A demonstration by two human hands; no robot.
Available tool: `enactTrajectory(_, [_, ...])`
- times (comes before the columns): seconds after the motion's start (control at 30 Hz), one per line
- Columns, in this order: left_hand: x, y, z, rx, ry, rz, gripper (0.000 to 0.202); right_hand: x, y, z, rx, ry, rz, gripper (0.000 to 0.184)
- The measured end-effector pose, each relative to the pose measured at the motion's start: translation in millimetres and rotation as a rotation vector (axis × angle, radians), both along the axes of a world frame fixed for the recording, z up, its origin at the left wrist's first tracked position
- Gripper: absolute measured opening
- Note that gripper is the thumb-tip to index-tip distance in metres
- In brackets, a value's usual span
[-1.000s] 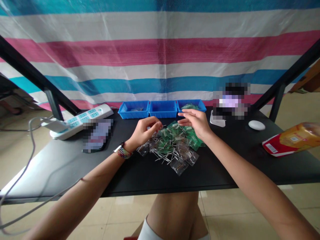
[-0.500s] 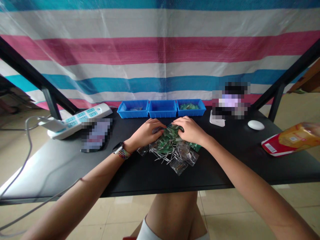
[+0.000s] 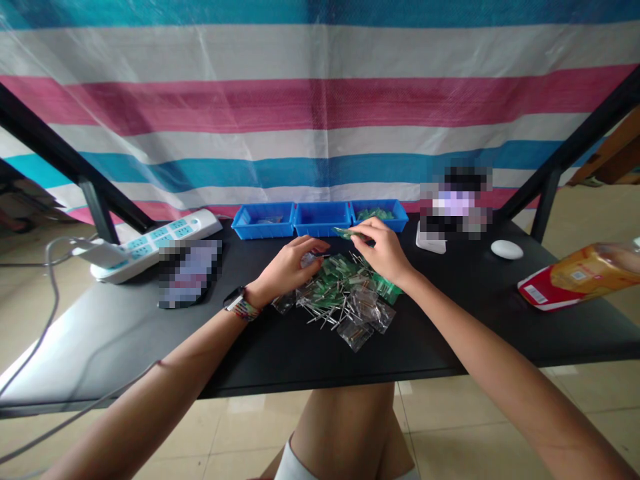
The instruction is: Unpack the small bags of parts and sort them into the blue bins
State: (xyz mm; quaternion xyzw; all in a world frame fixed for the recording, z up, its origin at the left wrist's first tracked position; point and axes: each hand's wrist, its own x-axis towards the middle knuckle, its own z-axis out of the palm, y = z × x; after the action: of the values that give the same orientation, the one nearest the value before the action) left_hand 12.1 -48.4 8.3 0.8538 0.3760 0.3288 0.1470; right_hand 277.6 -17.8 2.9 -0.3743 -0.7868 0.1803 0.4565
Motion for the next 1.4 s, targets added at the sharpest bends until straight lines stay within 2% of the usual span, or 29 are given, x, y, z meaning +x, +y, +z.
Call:
enactTrajectory(0.07, [1.4, -3.2, 2.3, 0.065, -0.039, 0.019, 0.042, -7.5, -3.7, 1.1, -0.188, 0.187, 0.057, 0.026])
enactTrajectory(0.13, [2.5, -6.8, 5.1, 0.138, -0.058, 0.026, 0.052, -16.5, -9.7, 2.0, -0.41, 0.349, 0.172, 0.034])
enactTrajectory(0.2, [2.8, -9.7, 7.4, 0.204, -0.055, 0.015, 0.055, -24.7, -16.7, 3.4, -0.577, 0.48, 0.273, 0.039])
enactTrajectory(0.33, [1.5, -11.0, 8.9, 0.31, -0.049, 0.017, 0.042, -31.5, -28.0, 8.9, -0.71, 0.59, 0.326, 0.06])
enactTrajectory(0.4, [1.5, -9.9, 9.0, 0.346, -0.072, 0.027, 0.029, -29.8, -30.4, 12.0, -0.715, 0.586, 0.325, 0.064])
enactTrajectory(0.5, [3.7, -8.3, 9.9, 0.313, -0.151, 0.011, 0.013, -24.9, -30.7, 14.8, -0.627, 0.513, 0.3, 0.045])
enactTrajectory(0.6, [6.2, -8.5, 11.2, 0.154, -0.231, 0.009, 0.023, -22.5, -30.5, 14.9, -0.457, 0.391, 0.227, 0.028])
enactTrajectory(0.67, [7.0, -9.4, 11.5, 0.036, -0.269, 0.026, 0.031, -23.7, -31.4, 13.7, -0.421, 0.348, 0.217, 0.025])
enactTrajectory(0.8, [8.3, -11.7, 10.7, -0.148, -0.336, 0.013, 0.037, -29.1, -33.5, 10.8, -0.608, 0.426, 0.337, 0.029])
enactTrajectory(0.9, [10.6, -13.3, 10.6, -0.225, -0.431, -0.006, 0.034, -29.0, -29.0, 10.4, -0.73, 0.558, 0.353, 0.033])
enactTrajectory(1.0, [12.4, -13.9, 11.5, -0.287, -0.542, -0.034, 0.042, -21.4, -16.0, 11.6, -0.772, 0.766, 0.284, 0.034])
enactTrajectory(1.07, [12.4, -13.6, 11.8, -0.304, -0.573, -0.046, 0.044, -13.6, -5.9, 12.7, -0.741, 0.923, 0.191, 0.034])
enactTrajectory(1.13, [11.9, -12.9, 11.5, -0.302, -0.581, -0.049, 0.042, -6.1, 1.3, 13.4, -0.755, 0.989, 0.086, 0.033])
enactTrajectory(1.27, [10.5, -11.2, 9.4, -0.303, -0.549, -0.05, 0.038, -0.6, 0.6, 13.4, -0.952, 0.733, -0.018, 0.026])
enactTrajectory(1.33, [9.9, -10.7, 8.7, -0.298, -0.52, -0.039, 0.035, -2.2, -3.9, 13.1, -0.888, 0.571, -0.019, 0.023])
enactTrajectory(1.4, [9.4, -10.6, 8.7, -0.282, -0.485, -0.023, 0.032, -3.8, -7.8, 12.9, -0.698, 0.412, -0.024, 0.021])
